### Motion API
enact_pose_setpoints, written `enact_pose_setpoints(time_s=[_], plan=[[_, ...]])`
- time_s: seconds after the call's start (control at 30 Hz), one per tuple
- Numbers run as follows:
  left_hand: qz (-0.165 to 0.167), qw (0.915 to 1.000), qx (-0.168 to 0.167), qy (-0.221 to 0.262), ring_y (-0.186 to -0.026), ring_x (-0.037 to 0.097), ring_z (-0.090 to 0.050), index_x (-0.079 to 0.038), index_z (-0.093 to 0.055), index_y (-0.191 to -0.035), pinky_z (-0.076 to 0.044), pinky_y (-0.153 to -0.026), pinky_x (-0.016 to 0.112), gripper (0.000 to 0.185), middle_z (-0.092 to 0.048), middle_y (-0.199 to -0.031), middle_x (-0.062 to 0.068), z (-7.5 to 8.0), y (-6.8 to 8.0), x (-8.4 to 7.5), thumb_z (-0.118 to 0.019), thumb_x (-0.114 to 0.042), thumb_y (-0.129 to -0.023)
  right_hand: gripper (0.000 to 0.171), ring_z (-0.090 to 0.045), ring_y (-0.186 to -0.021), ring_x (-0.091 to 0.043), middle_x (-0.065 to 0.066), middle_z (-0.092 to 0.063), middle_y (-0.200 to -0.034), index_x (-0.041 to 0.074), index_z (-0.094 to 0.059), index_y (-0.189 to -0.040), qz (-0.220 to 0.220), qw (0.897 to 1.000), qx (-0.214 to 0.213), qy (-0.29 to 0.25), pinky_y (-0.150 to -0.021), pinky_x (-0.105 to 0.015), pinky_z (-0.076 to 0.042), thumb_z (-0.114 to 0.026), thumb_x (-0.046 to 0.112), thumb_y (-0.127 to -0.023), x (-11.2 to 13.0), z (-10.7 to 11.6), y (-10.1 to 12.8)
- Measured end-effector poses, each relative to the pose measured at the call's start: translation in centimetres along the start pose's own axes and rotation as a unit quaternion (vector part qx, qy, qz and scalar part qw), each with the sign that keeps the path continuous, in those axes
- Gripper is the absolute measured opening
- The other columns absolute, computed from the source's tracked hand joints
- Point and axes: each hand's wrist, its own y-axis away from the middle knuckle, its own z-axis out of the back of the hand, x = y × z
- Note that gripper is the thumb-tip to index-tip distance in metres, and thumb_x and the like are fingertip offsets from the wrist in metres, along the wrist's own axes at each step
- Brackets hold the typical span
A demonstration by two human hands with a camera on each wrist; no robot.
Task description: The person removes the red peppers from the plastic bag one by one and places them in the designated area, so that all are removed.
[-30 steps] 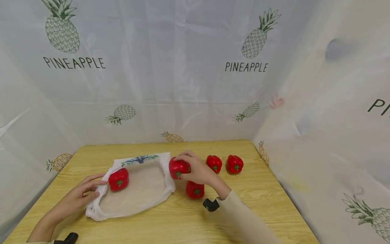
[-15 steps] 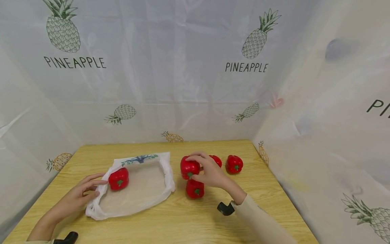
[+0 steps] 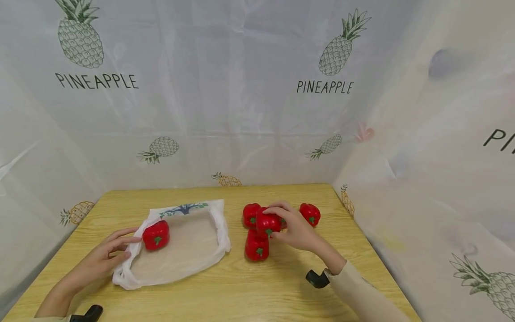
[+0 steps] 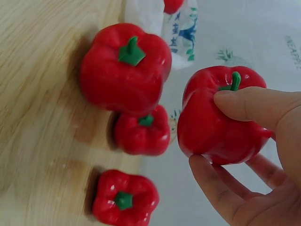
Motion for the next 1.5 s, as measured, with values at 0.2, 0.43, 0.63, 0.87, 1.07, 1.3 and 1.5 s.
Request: enact_pose_setpoints(time_s=[0.2,0.43,0.63,0.87,1.07,1.3,1.5], plan=[[-0.012,0.9999,-0.003,-0.002,-0.117,-0.003,-0.055,-0.014,-0.068,-0.138,-0.052,-0.092,0.018,0.035,-0.041,-0.161,0.017,0.0,0.0,0.1,-0.066,-0.003,-0.104,0.062,-0.062,-0.118,-0.029,-0.013,-0.055,-0.143,0.013,-0.066,-0.138,-0.016,1.000,-0.004,0.001,-0.081,-0.034,-0.063,-0.087,-0.006,-0.083,-0.4,0.6,1.1],[-0.018,0.9998,-0.006,-0.002,-0.116,-0.002,-0.056,-0.013,-0.069,-0.138,-0.052,-0.090,0.019,0.035,-0.042,-0.161,0.017,0.0,0.0,0.0,-0.066,-0.004,-0.104,0.063,-0.063,-0.114,-0.027,-0.014,-0.055,-0.142,0.011,-0.065,-0.139,-0.014,1.000,0.000,-0.001,-0.081,-0.038,-0.064,-0.086,-0.009,-0.083,-1.3,1.3,2.3],[-0.021,0.9998,-0.007,-0.003,-0.115,-0.001,-0.057,-0.012,-0.069,-0.138,-0.052,-0.089,0.019,0.035,-0.042,-0.160,0.017,0.0,0.0,-0.2,-0.067,-0.004,-0.104,0.063,-0.061,-0.119,-0.030,-0.014,-0.055,-0.142,0.012,-0.065,-0.139,-0.015,1.000,0.001,0.005,-0.082,-0.031,-0.063,-0.086,-0.010,-0.083,-2.0,1.6,3.1],[-0.016,0.9999,-0.002,-0.003,-0.116,-0.002,-0.055,-0.013,-0.068,-0.138,-0.053,-0.089,0.021,0.035,-0.041,-0.161,0.017,-0.1,0.0,0.0,-0.065,-0.005,-0.105,0.063,-0.062,-0.116,-0.031,-0.022,-0.053,-0.143,0.010,-0.065,-0.139,-0.015,1.000,0.009,-0.004,-0.082,-0.035,-0.063,-0.085,-0.009,-0.083,-2.8,1.6,3.8],[-0.010,0.9999,0.001,0.005,-0.116,0.000,-0.056,-0.014,-0.068,-0.139,-0.053,-0.090,0.021,0.034,-0.040,-0.162,0.017,0.0,0.0,0.1,-0.065,-0.006,-0.106,0.062,-0.060,-0.121,-0.035,-0.024,-0.051,-0.146,0.010,-0.065,-0.138,-0.031,0.999,0.014,-0.012,-0.083,-0.037,-0.063,-0.086,-0.010,-0.083,-3.5,1.5,4.2],[-0.007,0.9999,0.002,0.011,-0.116,0.001,-0.056,-0.015,-0.068,-0.139,-0.053,-0.089,0.021,0.034,-0.040,-0.162,0.018,0.0,0.0,0.1,-0.065,-0.007,-0.106,0.062,-0.060,-0.122,-0.039,-0.025,-0.051,-0.146,0.007,-0.065,-0.138,-0.046,0.998,0.025,-0.020,-0.084,-0.038,-0.063,-0.085,-0.010,-0.083,-4.0,1.2,4.7],[-0.006,0.9999,0.002,0.012,-0.114,0.002,-0.057,-0.015,-0.068,-0.139,-0.053,-0.088,0.021,0.035,-0.040,-0.162,0.016,0.0,-0.1,0.0,-0.065,-0.006,-0.105,0.062,-0.058,-0.125,-0.042,-0.025,-0.051,-0.145,0.007,-0.065,-0.137,-0.047,0.998,0.039,-0.024,-0.084,-0.039,-0.063,-0.085,-0.011,-0.082,-4.7,0.8,5.1]])
